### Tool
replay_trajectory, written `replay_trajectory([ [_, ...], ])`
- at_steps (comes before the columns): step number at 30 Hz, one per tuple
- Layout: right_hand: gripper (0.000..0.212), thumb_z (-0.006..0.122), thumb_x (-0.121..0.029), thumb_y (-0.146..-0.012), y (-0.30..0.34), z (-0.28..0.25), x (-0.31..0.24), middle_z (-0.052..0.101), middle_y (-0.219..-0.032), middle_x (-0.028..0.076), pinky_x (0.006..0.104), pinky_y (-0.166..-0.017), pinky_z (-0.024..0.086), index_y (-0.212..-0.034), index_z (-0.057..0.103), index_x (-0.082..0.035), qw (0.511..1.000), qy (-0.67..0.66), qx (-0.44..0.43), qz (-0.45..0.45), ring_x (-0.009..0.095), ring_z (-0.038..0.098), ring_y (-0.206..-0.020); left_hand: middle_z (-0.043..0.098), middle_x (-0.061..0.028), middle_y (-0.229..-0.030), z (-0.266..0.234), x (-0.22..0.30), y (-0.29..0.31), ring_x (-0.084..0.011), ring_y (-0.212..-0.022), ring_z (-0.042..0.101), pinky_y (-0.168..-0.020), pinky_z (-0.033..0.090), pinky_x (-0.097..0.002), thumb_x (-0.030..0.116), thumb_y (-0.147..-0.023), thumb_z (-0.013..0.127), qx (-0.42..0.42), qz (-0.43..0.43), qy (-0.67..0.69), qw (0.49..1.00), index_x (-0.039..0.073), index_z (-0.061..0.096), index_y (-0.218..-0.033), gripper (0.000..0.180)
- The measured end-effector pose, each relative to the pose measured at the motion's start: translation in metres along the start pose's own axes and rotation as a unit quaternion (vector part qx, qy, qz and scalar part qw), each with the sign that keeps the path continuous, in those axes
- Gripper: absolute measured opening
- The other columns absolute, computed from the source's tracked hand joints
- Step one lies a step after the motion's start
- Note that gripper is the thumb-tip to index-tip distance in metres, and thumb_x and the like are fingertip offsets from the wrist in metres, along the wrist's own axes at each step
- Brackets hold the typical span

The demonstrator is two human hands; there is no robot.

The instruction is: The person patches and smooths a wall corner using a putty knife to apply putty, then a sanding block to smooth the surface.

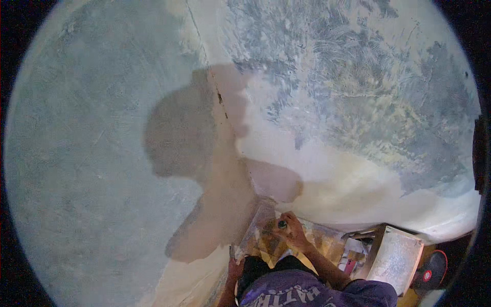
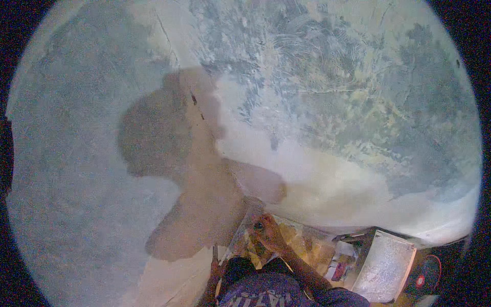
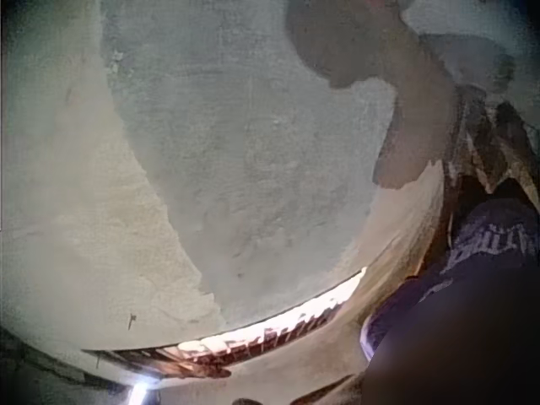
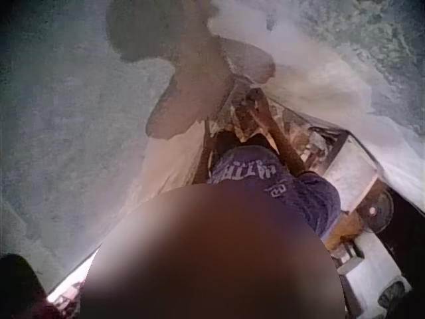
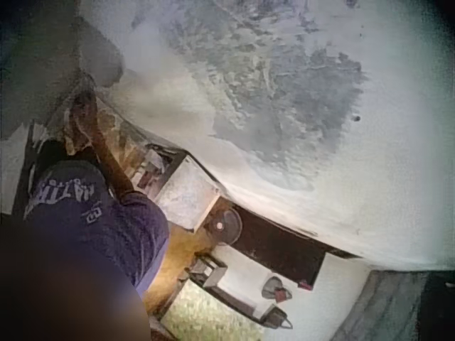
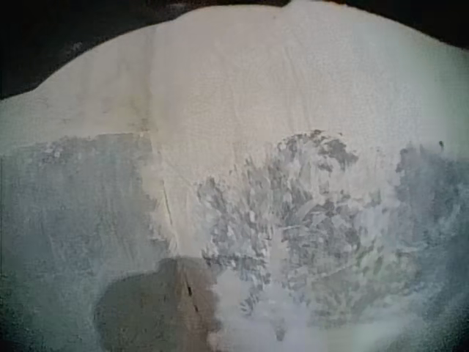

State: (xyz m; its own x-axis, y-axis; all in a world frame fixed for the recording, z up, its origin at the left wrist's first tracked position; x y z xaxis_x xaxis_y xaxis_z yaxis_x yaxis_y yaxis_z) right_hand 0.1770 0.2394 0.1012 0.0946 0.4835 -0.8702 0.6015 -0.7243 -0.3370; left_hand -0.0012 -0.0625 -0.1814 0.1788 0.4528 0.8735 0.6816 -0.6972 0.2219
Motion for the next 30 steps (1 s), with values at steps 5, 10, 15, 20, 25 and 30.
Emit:
replay_trajectory([
  [5,0.036,0.079,-0.03,-0.072,0.035,-0.027,0.005,0.053,-0.096,0.011,0.0397,-0.075,0.048,-0.086,0.061,-0.001,0.982,0.158,-0.005,0.103,0.028,0.058,-0.086,0.022,-0.0221,-0.149,-0.022,0.138,-0.043,-0.0359,-0.137,0.025,-0.11,0.027,-0.0385,0.028,-0.084,0.066,-0.165,0.101,-0.013,0.981,0.005,0.012,-0.147,0.086],
  [10,0.028,0.079,-0.009,-0.073,0.022,-0.032,-0.064,0.055,-0.1,0.011,0.0308,-0.067,0.051,-0.089,0.057,-0.002,0.987,0.044,0.127,0.083,0.021,0.061,-0.086,0.021,-0.0209,-0.15,-0.057,0.066,-0.058,-0.0345,-0.138,0.023,-0.111,0.024,-0.0397,0.034,-0.086,0.062,-0.197,0.066,0.04,0.977,0.006,0.013,-0.147,0.083],
  [15,0.033,0.067,-0.002,-0.082,0.037,-0.054,-0.079,0.058,-0.092,0.01,0.0245,-0.067,0.046,-0.102,0.041,-0.007,0.956,-0.054,0.231,0.174,0.011,0.055,-0.079,0.021,-0.0216,-0.15,-0.057,0.186,-0.061,-0.0355,-0.138,0.023,-0.111,0.024,-0.0403,0.035,-0.088,0.058,-0.255,0.208,-0.01,0.944,0.005,0.012,-0.148,0.081],
  [20,0.029,0.059,-0.005,-0.087,0.037,-0.04,-0.124,0.058,-0.077,0.006,0.0268,-0.057,0.043,-0.111,0.042,-0.006,0.948,-0.028,0.241,0.204,0.01,0.051,-0.067,0.022,-0.023,-0.149,-0.066,0.152,-0.076,-0.0343,-0.137,0.025,-0.111,0.025,-0.0402,0.031,-0.087,0.061,-0.289,0.201,-0.132,0.926,0.004,0.014,-0.147,0.081],
  [25,0.03,0.062,-0.008,-0.084,0.032,-0.029,-0.146,0.058,-0.07,0.009,0.028,-0.054,0.042,-0.112,0.052,-0.003,0.946,0.13,0.234,0.183,0.011,0.049,-0.059,0.023,-0.0236,-0.148,-0.07,0.159,-0.085,-0.0345,-0.136,0.028,-0.11,0.027,-0.0401,0.031,-0.086,0.063,-0.319,0.223,-0.084,0.917,0.003,0.016,-0.146,0.082],
  [30,0.026,0.065,-0.011,-0.083,-0.006,-0.045,-0.171,0.064,-0.074,0.014,0.0308,-0.058,0.047,-0.108,0.059,-0.005,0.929,0.198,0.22,0.221,0.019,0.059,-0.06,0.03,-0.0247,-0.145,-0.078,0.164,-0.081,-0.0363,-0.132,0.034,-0.107,0.03,-0.0405,0.033,-0.084,0.064,-0.32,0.204,-0.004,0.925,0.0,0.023,-0.143,0.079],
])
Point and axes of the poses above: each hand's wrist, its own y-axis away from the middle knuckle, its own z-axis out of the palm, x = y × z, the point moved 2 cm from there along -y, towards the middle knuckle
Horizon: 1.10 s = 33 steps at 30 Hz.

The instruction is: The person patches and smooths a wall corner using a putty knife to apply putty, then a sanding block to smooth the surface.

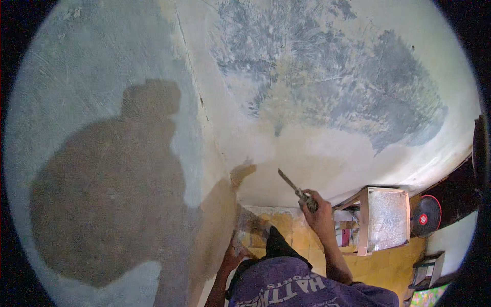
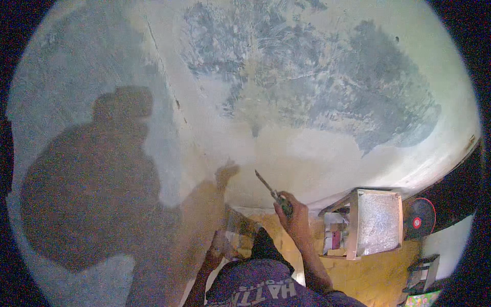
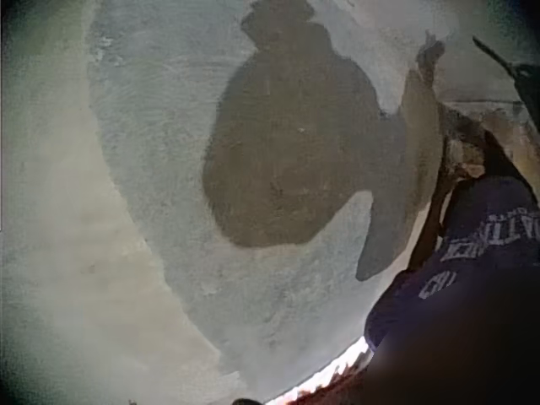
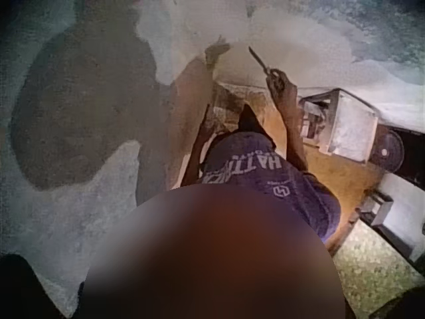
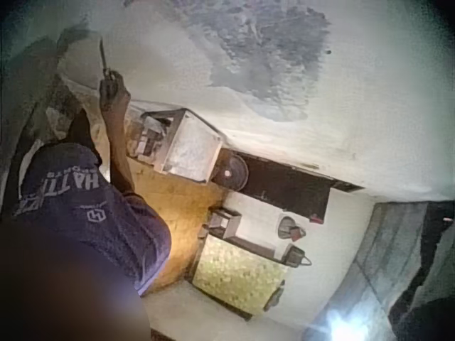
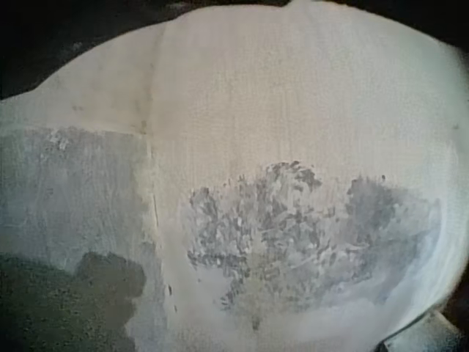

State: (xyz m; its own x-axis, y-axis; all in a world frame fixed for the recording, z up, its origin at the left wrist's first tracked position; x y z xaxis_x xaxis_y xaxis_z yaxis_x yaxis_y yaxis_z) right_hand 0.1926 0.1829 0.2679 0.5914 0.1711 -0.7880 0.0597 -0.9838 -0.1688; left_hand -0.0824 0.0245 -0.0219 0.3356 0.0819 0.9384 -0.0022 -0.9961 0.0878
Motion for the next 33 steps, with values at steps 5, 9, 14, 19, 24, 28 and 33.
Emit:
replay_trajectory([
  [5,0.029,0.068,-0.014,-0.082,-0.048,-0.001,-0.014,0.066,-0.078,0.015,0.0341,-0.059,0.05,-0.109,0.063,-0.007,0.98,0.024,0.107,-0.166,0.027,0.064,-0.062,0.048,-0.0248,-0.132,-0.015,0.049,0.01,-0.0368,-0.123,0.045,-0.101,0.037,-0.0445,0.027,-0.085,0.066,0.026,-0.129,-0.095,0.987,0.006,0.021,-0.144,0.078],
  [9,0.025,0.068,-0.014,-0.082,-0.064,0.01,-0.037,0.068,-0.083,0.013,0.0346,-0.059,0.052,-0.106,0.067,-0.009,0.977,0.094,0.137,-0.135,0.028,0.066,-0.067,0.052,-0.0251,-0.126,-0.013,0.068,0.019,-0.0378,-0.119,0.048,-0.098,0.039,-0.046,0.031,-0.086,0.065,0.065,-0.194,-0.127,0.971,0.004,0.029,-0.14,0.071],
  [14,0.025,0.068,-0.015,-0.081,-0.09,0.032,-0.026,0.069,-0.085,0.011,0.0337,-0.059,0.052,-0.105,0.069,-0.01,0.962,0.145,0.204,-0.107,0.026,0.067,-0.068,0.06,-0.0262,-0.102,-0.004,0.056,0.019,-0.0389,-0.098,0.058,-0.081,0.046,-0.0453,0.042,-0.08,0.067,0.154,-0.137,-0.114,0.972,-0.005,0.053,-0.114,0.059],
  [19,0.022,0.063,-0.017,-0.084,-0.076,0.025,-0.014,0.068,-0.083,0.008,0.0345,-0.054,0.051,-0.106,0.067,-0.017,0.969,0.104,0.186,-0.128,0.025,0.066,-0.064,0.055,-0.022,-0.123,-0.001,0.075,0.009,-0.0351,-0.115,0.053,-0.097,0.041,-0.0424,0.031,-0.083,0.068,0.086,-0.194,-0.054,0.976,-0.001,0.041,-0.132,0.064],
  [24,0.022,0.064,-0.02,-0.084,-0.095,0.037,-0.003,0.069,-0.082,0.009,0.0354,-0.054,0.052,-0.105,0.067,-0.014,0.963,0.1,0.215,-0.127,0.025,0.066,-0.065,0.062,-0.0242,-0.1,0.003,0.081,-0.001,-0.0377,-0.092,0.061,-0.083,0.047,-0.0418,0.036,-0.084,0.064,0.117,-0.138,-0.035,0.983,-0.005,0.052,-0.115,0.053],
  [28,0.022,0.064,-0.02,-0.084,-0.082,0.03,0.002,0.068,-0.082,0.008,0.0352,-0.052,0.051,-0.105,0.067,-0.015,0.97,0.118,0.184,-0.106,0.026,0.066,-0.063,0.062,-0.0232,-0.101,0.002,0.083,-0.008,-0.0387,-0.093,0.061,-0.084,0.046,-0.0431,0.036,-0.085,0.063,0.112,-0.07,-0.035,0.991,-0.005,0.052,-0.115,0.051],
  [33,0.022,0.064,-0.023,-0.085,-0.098,0.043,0.012,0.068,-0.081,0.008,0.035,-0.05,0.05,-0.105,0.067,-0.017,0.963,0.119,0.223,-0.096,0.026,0.065,-0.06,0.058,-0.0257,-0.11,0.002,0.069,-0.013,-0.0373,-0.104,0.057,-0.088,0.044,-0.0432,0.037,-0.085,0.064,0.089,-0.1,-0.14,0.981,-0.005,0.051,-0.118,0.055],
])
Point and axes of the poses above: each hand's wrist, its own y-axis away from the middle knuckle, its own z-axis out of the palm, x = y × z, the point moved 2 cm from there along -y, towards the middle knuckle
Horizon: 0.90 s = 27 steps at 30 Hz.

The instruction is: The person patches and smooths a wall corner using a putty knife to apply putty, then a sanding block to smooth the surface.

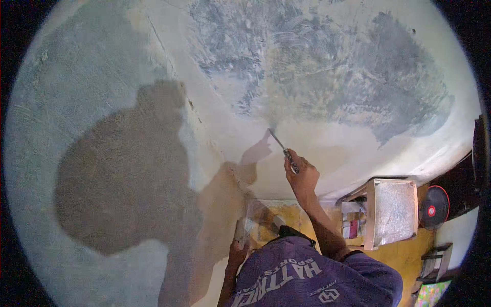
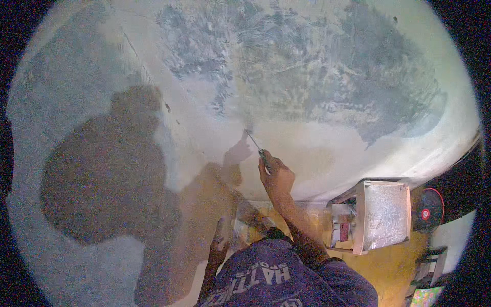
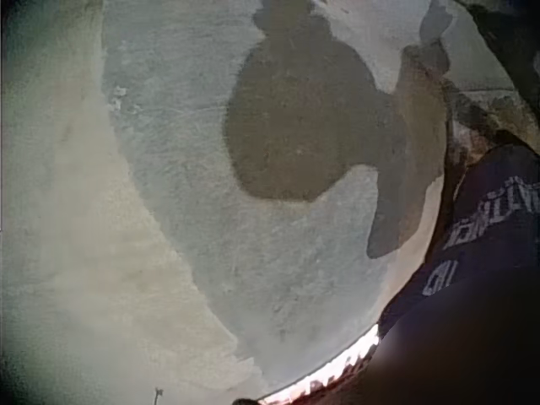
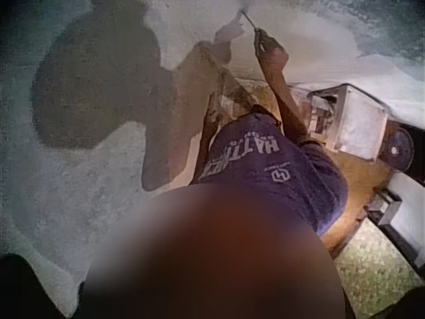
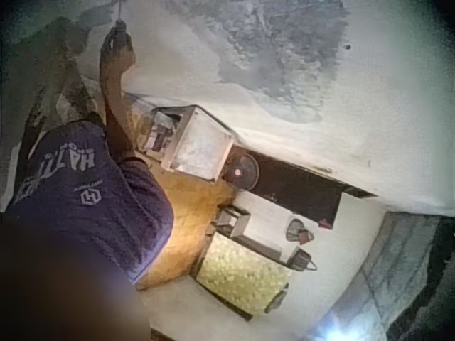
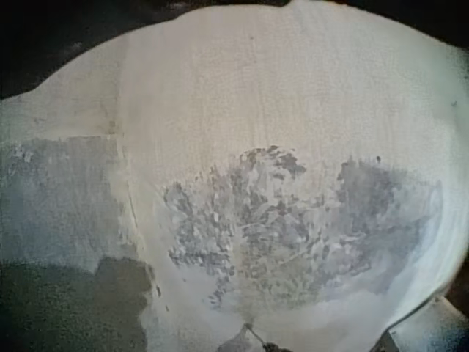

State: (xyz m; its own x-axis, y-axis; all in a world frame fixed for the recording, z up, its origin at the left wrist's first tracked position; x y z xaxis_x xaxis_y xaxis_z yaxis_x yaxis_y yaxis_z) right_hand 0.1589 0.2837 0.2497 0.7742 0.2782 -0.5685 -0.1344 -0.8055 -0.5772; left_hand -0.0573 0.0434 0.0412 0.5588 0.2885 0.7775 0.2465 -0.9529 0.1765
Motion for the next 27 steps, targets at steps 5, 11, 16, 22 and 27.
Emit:
replay_trajectory([
  [5,0.022,0.063,-0.021,-0.085,0.019,-0.009,-0.003,0.068,-0.08,0.009,0.0371,-0.049,0.049,-0.106,0.067,-0.015,1.0,-0.009,-0.014,-0.015,0.027,0.064,-0.058,0.054,-0.0271,-0.117,0.01,-0.03,0.004,-0.0397,-0.11,0.053,-0.092,0.042,-0.0448,0.039,-0.086,0.062,-0.01,-0.02,0.084,0.996,-0.005,0.049,-0.121,0.058],
  [11,0.025,0.064,-0.022,-0.084,0.012,-0.002,-0.005,0.068,-0.081,0.01,0.0364,-0.053,0.051,-0.107,0.067,-0.015,0.998,0.006,-0.058,-0.02,0.026,0.066,-0.064,0.057,-0.0257,-0.115,0.005,-0.002,-0.002,-0.0382,-0.108,0.055,-0.093,0.043,-0.0427,0.036,-0.086,0.062,-0.028,0.003,0.043,0.999,-0.003,0.048,-0.124,0.056],
  [16,0.022,0.068,-0.023,-0.082,0.013,0.001,-0.001,0.068,-0.078,0.009,0.0325,-0.054,0.051,-0.102,0.069,-0.013,0.999,-0.042,0.015,-0.017,0.023,0.066,-0.06,0.057,-0.0286,-0.114,0.0,0.012,-0.003,-0.0425,-0.108,0.054,-0.092,0.043,-0.0451,0.042,-0.086,0.06,-0.046,-0.006,0.083,0.995,-0.004,0.051,-0.122,0.059],
  [22,0.024,0.067,-0.023,-0.083,0.023,-0.007,-0.007,0.068,-0.081,0.008,0.0336,-0.053,0.051,-0.106,0.068,-0.014,0.999,-0.041,-0.005,-0.032,0.025,0.066,-0.062,0.055,-0.0296,-0.114,0.001,0.019,-0.006,-0.0422,-0.109,0.053,-0.091,0.043,-0.0451,0.044,-0.087,0.059,-0.064,-0.002,0.04,0.997,-0.004,0.053,-0.119,0.058],
  [27,0.026,0.066,-0.021,-0.084,0.011,0.003,-0.012,0.069,-0.085,0.007,0.0344,-0.054,0.051,-0.109,0.066,-0.016,0.999,0.014,-0.026,-0.022,0.025,0.066,-0.064,0.056,-0.0303,-0.113,0.011,-0.008,-0.015,-0.0433,-0.109,0.053,-0.09,0.044,-0.0462,0.042,-0.087,0.06,-0.03,0.006,0.029,0.999,-0.006,0.051,-0.117,0.057],
])
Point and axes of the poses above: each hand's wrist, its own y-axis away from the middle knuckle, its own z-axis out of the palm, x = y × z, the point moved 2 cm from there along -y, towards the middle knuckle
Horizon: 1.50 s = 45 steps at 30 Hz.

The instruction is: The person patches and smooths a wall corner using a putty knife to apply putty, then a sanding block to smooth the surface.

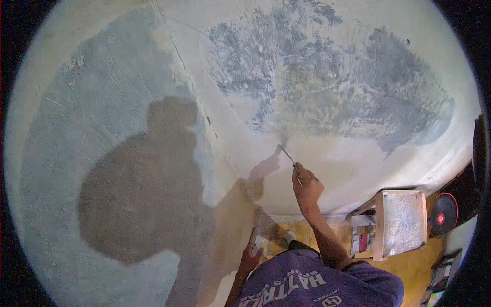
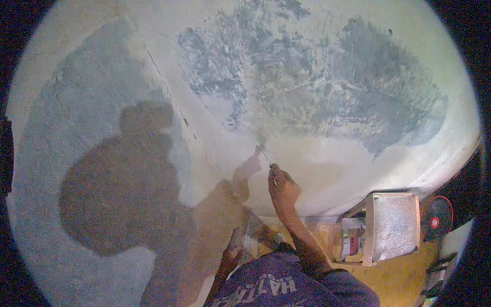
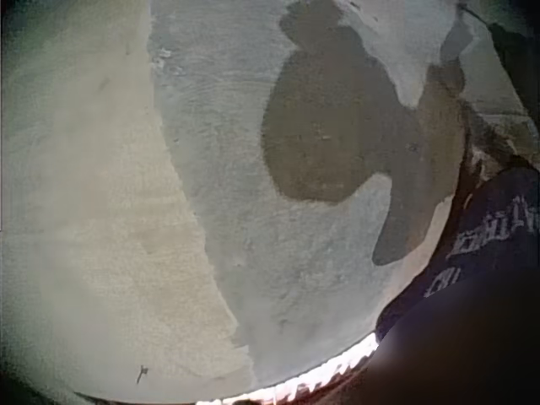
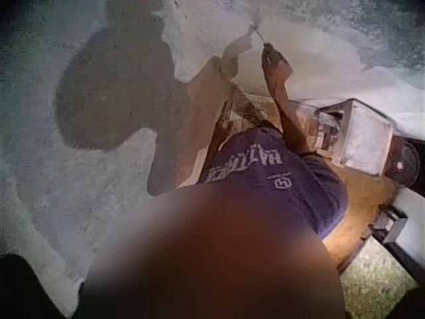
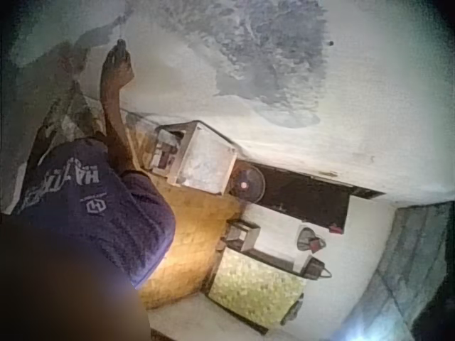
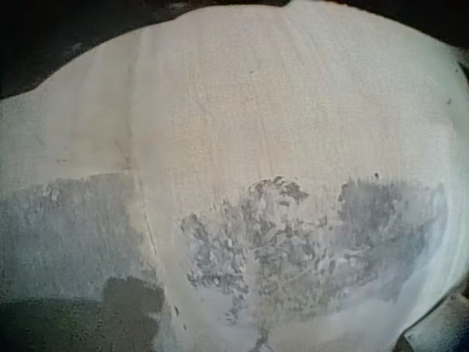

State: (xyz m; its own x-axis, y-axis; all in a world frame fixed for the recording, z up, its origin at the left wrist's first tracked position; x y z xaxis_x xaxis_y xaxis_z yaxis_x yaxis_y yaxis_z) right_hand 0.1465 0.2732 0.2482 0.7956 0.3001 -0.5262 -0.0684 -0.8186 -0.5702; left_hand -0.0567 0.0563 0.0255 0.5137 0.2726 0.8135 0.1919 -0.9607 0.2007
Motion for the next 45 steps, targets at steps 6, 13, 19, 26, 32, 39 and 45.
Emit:
replay_trajectory([
  [6,0.027,0.065,-0.022,-0.083,0.002,-0.015,-0.011,0.069,-0.09,0.007,0.0341,-0.056,0.052,-0.11,0.066,-0.018,0.998,-0.059,0.023,-0.009,0.025,0.067,-0.07,0.056,-0.0303,-0.112,0.001,-0.003,0.004,-0.0421,-0.106,0.055,-0.089,0.045,-0.0442,0.042,-0.086,0.061,-0.024,-0.046,0.058,0.997,-0.008,0.051,-0.115,0.058],
  [13,0.023,0.064,-0.023,-0.084,-0.004,-0.009,-0.03,0.069,-0.091,0.007,0.0351,-0.058,0.052,-0.106,0.068,-0.019,0.999,-0.033,0.003,0.012,0.026,0.067,-0.07,0.059,-0.0274,-0.11,-0.001,-0.008,0.0,-0.0405,-0.101,0.058,-0.088,0.045,-0.0443,0.036,-0.085,0.064,0.009,0.063,-0.009,0.998,-0.006,0.05,-0.119,0.056],
  [19,0.02,0.065,-0.026,-0.084,-0.014,-0.007,-0.02,0.069,-0.087,0.008,0.036,-0.057,0.053,-0.102,0.07,-0.019,0.999,-0.012,0.037,0.025,0.027,0.067,-0.066,0.053,-0.0286,-0.121,-0.01,0.024,0.002,-0.0414,-0.112,0.053,-0.094,0.043,-0.0443,0.032,-0.087,0.06,0.014,0.035,-0.021,0.999,-0.005,0.044,-0.128,0.057],
  [26,0.02,0.067,-0.026,-0.082,-0.015,-0.02,-0.027,0.07,-0.085,0.008,0.0338,-0.058,0.053,-0.099,0.071,-0.017,0.994,-0.059,0.084,0.032,0.025,0.067,-0.066,0.054,-0.0243,-0.122,-0.017,0.022,-0.012,-0.0366,-0.114,0.052,-0.094,0.043,-0.0434,0.03,-0.089,0.059,0.054,0.084,0.017,0.995,-0.004,0.048,-0.123,0.049],
  [32,0.021,0.069,-0.025,-0.079,-0.029,-0.027,-0.047,0.069,-0.081,0.011,0.0355,-0.059,0.052,-0.096,0.072,-0.012,0.998,-0.031,0.004,0.049,0.027,0.067,-0.067,0.054,-0.0238,-0.121,-0.02,0.022,-0.012,-0.0355,-0.113,0.053,-0.093,0.043,-0.0413,0.021,-0.087,0.06,0.019,0.019,0.012,1.0,0.0,0.043,-0.131,0.052],
  [39,0.021,0.07,-0.025,-0.078,-0.039,-0.035,-0.04,0.069,-0.081,0.01,0.0368,-0.061,0.053,-0.096,0.072,-0.015,0.998,0.01,0.018,0.055,0.029,0.067,-0.068,0.045,-0.026,-0.134,-0.013,0.036,-0.004,-0.0377,-0.125,0.044,-0.103,0.035,-0.0408,0.03,-0.088,0.058,-0.072,-0.058,-0.002,0.996,0.002,0.029,-0.142,0.067],
  [45,0.021,0.065,-0.027,-0.081,-0.042,-0.044,-0.042,0.069,-0.081,0.01,0.038,-0.056,0.052,-0.098,0.071,-0.016,0.998,-0.025,0.059,0.027,0.029,0.066,-0.064,0.056,-0.0261,-0.117,0.0,0.006,-0.004,-0.0394,-0.106,0.056,-0.091,0.045,-0.0448,0.037,-0.085,0.063,0.027,0.024,0.083,0.996,-0.001,0.048,-0.124,0.057],
])
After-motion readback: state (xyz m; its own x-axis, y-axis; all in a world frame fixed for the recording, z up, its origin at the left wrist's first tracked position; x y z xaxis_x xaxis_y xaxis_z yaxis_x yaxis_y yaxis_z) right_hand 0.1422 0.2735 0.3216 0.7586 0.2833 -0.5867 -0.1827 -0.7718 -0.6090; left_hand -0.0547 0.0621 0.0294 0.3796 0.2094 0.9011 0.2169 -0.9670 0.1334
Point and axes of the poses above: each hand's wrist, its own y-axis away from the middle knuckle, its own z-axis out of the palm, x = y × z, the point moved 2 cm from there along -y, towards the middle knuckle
